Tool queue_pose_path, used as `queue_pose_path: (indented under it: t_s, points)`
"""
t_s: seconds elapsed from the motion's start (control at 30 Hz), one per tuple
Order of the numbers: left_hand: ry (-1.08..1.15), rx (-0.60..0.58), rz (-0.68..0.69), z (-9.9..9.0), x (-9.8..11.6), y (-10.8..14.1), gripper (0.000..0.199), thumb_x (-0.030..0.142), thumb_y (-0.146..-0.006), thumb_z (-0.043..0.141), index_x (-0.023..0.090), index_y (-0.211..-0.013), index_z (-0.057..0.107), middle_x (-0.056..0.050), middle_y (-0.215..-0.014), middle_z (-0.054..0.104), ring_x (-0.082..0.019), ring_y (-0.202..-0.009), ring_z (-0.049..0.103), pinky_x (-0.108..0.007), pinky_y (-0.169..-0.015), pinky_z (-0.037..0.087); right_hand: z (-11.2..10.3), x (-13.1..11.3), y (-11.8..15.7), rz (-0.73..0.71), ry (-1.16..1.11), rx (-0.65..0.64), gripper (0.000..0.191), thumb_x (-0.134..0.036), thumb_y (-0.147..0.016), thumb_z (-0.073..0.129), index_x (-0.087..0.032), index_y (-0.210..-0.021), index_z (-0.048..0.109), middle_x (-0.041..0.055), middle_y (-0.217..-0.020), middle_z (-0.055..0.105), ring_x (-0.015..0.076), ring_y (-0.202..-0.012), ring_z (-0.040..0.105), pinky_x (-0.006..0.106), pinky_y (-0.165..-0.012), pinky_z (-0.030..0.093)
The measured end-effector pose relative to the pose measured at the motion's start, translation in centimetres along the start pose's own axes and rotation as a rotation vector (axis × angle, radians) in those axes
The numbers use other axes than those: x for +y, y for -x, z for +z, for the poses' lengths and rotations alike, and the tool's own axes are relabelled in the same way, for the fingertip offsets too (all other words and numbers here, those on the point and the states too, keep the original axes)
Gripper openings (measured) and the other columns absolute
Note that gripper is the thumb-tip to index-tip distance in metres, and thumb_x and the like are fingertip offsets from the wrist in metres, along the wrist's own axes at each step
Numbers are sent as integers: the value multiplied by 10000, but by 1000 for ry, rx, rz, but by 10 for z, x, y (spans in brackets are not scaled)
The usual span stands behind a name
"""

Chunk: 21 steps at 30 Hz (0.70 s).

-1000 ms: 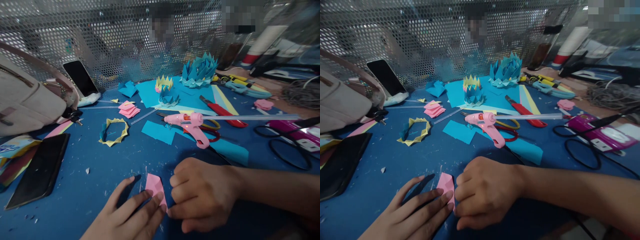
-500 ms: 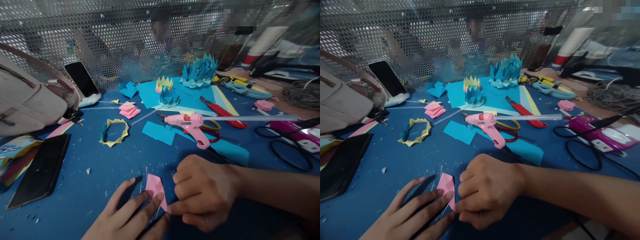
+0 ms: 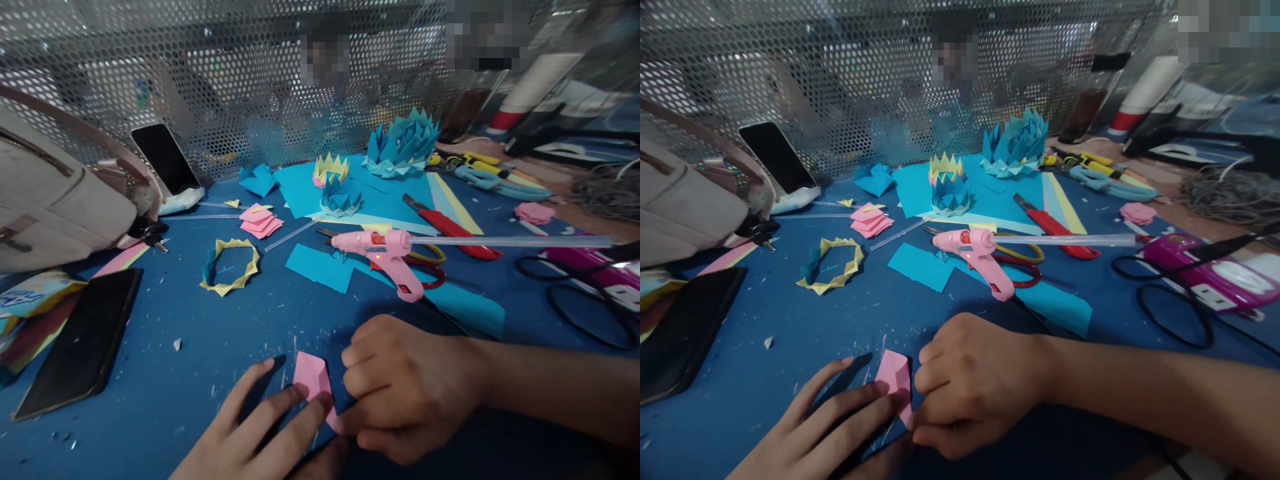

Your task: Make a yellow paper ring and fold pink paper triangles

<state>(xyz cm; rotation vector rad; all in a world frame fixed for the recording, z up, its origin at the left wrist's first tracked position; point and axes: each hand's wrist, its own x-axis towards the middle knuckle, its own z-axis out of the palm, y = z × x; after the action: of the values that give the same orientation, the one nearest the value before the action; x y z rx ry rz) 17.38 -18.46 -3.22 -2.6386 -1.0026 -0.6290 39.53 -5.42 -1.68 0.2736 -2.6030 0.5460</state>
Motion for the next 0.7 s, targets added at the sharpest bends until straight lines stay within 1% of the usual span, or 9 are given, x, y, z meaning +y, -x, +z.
queue_pose_path:
  t_s: [0.13, 0.23, 0.33, 0.43, 0.57, 0.63, 0.7]
  points:
    - [-31, -6, 12, 1, 1, 1, 297, 238, -1039, 477, 380, -1173, 701, 130, -1204, 649, -138, -1092, 568, -484, -1268, 112, -3, 1, 2, 27, 66, -17, 370, -260, -1024, 411, -182, -820, 710, -26, -573, 556, 160, -528, 422, 345, -500, 239]
    - [-59, -11, 5, 3, 2, 1, 284, 240, -1028, 507, 389, -1176, 697, 151, -1250, 621, -133, -1110, 551, -486, -1273, 88, -4, 2, 2, 68, 114, -40, 321, -257, -1001, 451, -194, -810, 701, -28, -583, 554, 159, -535, 435, 342, -502, 230]
    - [-52, -3, 0, 4, 3, 0, 280, 247, -1029, 509, 401, -1155, 707, 160, -1231, 630, -126, -1096, 557, -486, -1276, 89, -5, 3, 1, 110, 140, -50, 302, -254, -996, 454, -204, -835, 705, -31, -584, 547, 159, -541, 433, 339, -503, 219]
    - [-49, 37, -20, 5, 4, 0, 266, 251, -1022, 528, 410, -1097, 727, 168, -1160, 650, -108, -1044, 580, -461, -1277, 121, -6, 2, 0, 168, 169, -52, 305, -252, -1008, 451, -202, -847, 706, -26, -598, 555, 156, -548, 427, 338, -512, 218]
    - [-42, 42, -31, 5, 3, -3, 278, 233, -1022, 524, 404, -1065, 738, 174, -1097, 674, -107, -1015, 581, -446, -1275, 123, -6, 3, 0, 239, 210, -58, 385, -258, -1029, 426, -196, -746, 679, -21, -595, 551, 145, -552, 426, 336, -528, 225]
    - [-33, 40, -28, 4, 2, -5, 264, 250, -1021, 526, 398, -1063, 741, 175, -1105, 682, -115, -1012, 578, -441, -1275, 117, -6, 3, 0, 249, 258, -46, 378, -239, -1024, 434, -191, -730, 666, -24, -596, 554, 139, -555, 431, 332, -539, 233]
    - [-31, 42, -17, 2, 1, -6, 255, 260, -1019, 526, 388, -1065, 741, 169, -1120, 684, -116, -1000, 582, -437, -1272, 118, -6, 3, 0, 233, 292, -44, 342, -223, -1014, 446, -184, -754, 665, -26, -601, 560, 138, -558, 437, 333, -544, 238]
